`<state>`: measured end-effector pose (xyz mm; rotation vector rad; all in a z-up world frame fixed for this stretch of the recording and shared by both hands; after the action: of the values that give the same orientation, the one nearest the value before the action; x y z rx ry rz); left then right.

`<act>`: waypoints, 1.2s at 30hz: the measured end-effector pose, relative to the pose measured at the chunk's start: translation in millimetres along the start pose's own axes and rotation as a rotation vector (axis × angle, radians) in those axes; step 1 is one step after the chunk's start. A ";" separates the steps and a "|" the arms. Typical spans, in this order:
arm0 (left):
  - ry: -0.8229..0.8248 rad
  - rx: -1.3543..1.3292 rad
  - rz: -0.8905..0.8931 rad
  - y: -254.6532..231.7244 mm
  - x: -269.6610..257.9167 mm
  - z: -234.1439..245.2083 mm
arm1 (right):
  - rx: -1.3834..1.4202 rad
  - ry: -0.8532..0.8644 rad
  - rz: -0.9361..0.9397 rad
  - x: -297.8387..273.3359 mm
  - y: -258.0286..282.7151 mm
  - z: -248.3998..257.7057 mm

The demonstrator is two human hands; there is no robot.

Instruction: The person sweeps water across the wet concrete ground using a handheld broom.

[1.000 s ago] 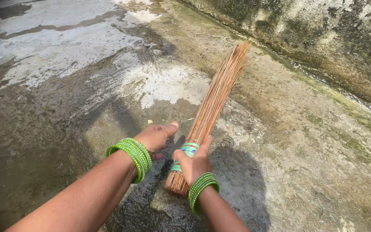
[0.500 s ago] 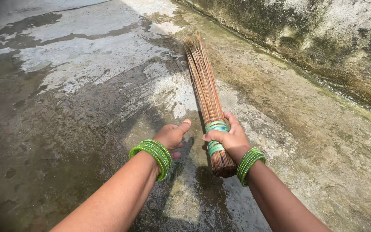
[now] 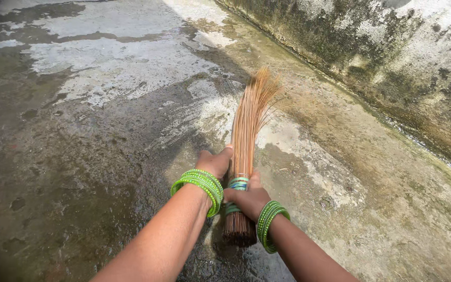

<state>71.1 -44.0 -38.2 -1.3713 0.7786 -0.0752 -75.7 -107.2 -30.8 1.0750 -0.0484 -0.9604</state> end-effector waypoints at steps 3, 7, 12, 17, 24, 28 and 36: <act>-0.030 -0.115 -0.014 -19.6 -5.0 0.8 | -0.059 0.064 0.123 3.2 33.5 14.1; -0.050 -0.022 -0.059 -42.1 -12.2 0.5 | 0.185 0.031 0.229 -9.6 51.8 38.4; -0.042 0.074 -0.076 -65.3 -16.8 -14.0 | 0.376 -0.244 0.130 -35.5 41.3 28.9; -0.019 0.167 -0.082 -69.0 -11.0 -31.2 | 0.377 -0.818 -0.291 -43.5 -19.4 14.4; -0.005 0.178 -0.086 -67.4 15.6 -12.9 | 0.492 -0.811 -0.285 86.1 -42.6 21.9; -0.059 0.037 -0.182 -80.3 33.5 19.5 | 0.489 -0.529 -0.363 150.0 22.1 14.0; -0.194 0.177 -0.060 -98.8 19.0 81.6 | 0.181 0.085 -0.028 226.5 125.2 3.0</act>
<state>167.0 -7.7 41.0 -1.2133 0.5552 -0.0551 141.6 -247.8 -24.7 1.2851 -0.0515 -0.9475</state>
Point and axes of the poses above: each hand's wrist, its own x-axis towards the middle knuckle, its own z-axis out of the back of the hand, y = z × x, the point moved 7 cm from there along x, towards the middle knuckle, and after that the axes turned 8 degrees about -x, right-handed, at the moved point
